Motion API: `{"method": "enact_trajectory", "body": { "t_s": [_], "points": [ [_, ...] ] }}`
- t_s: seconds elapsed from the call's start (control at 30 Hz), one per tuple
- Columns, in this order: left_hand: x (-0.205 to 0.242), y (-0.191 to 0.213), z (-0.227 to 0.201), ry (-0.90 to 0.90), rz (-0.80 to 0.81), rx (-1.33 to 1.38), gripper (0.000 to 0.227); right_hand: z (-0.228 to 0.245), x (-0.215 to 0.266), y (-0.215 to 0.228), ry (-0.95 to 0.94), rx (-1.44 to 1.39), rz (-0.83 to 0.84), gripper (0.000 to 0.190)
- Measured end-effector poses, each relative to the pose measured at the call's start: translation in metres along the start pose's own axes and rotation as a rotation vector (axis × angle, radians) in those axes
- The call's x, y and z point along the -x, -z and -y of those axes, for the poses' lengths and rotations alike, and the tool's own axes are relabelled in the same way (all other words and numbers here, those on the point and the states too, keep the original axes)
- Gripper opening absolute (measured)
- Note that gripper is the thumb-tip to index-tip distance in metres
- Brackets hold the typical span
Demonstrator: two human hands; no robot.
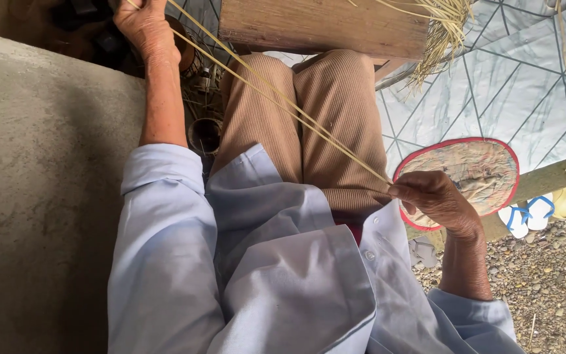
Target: Trimming the ends of a bundle of dried grass with scissors and tying it together with a thin strip of material.
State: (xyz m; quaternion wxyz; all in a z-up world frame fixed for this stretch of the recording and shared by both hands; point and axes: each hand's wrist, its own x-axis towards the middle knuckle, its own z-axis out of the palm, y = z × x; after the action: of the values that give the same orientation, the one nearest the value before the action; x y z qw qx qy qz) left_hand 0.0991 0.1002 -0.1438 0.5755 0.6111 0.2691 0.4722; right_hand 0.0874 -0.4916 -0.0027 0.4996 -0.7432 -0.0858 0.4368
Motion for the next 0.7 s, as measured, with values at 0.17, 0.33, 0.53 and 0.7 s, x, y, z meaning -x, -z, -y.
{"method": "enact_trajectory", "body": {
  "t_s": [0.17,0.33,0.53,0.7],
  "points": [
    [-0.018,0.012,0.007,0.026,0.011,-0.012,0.062,-0.029,0.004,0.019,0.331,-0.351,0.151,0.021],
    [-0.029,0.005,0.013,0.064,0.014,-0.050,0.065,-0.039,0.000,0.030,0.180,-0.181,0.089,0.017],
    [-0.035,-0.015,0.019,0.114,-0.014,-0.083,0.045,-0.036,0.013,0.027,0.536,-0.471,0.156,0.016],
    [-0.060,-0.034,0.034,-0.117,0.149,-0.104,0.028,-0.021,0.007,0.016,0.307,-0.044,-0.014,0.012]
  ]
}}
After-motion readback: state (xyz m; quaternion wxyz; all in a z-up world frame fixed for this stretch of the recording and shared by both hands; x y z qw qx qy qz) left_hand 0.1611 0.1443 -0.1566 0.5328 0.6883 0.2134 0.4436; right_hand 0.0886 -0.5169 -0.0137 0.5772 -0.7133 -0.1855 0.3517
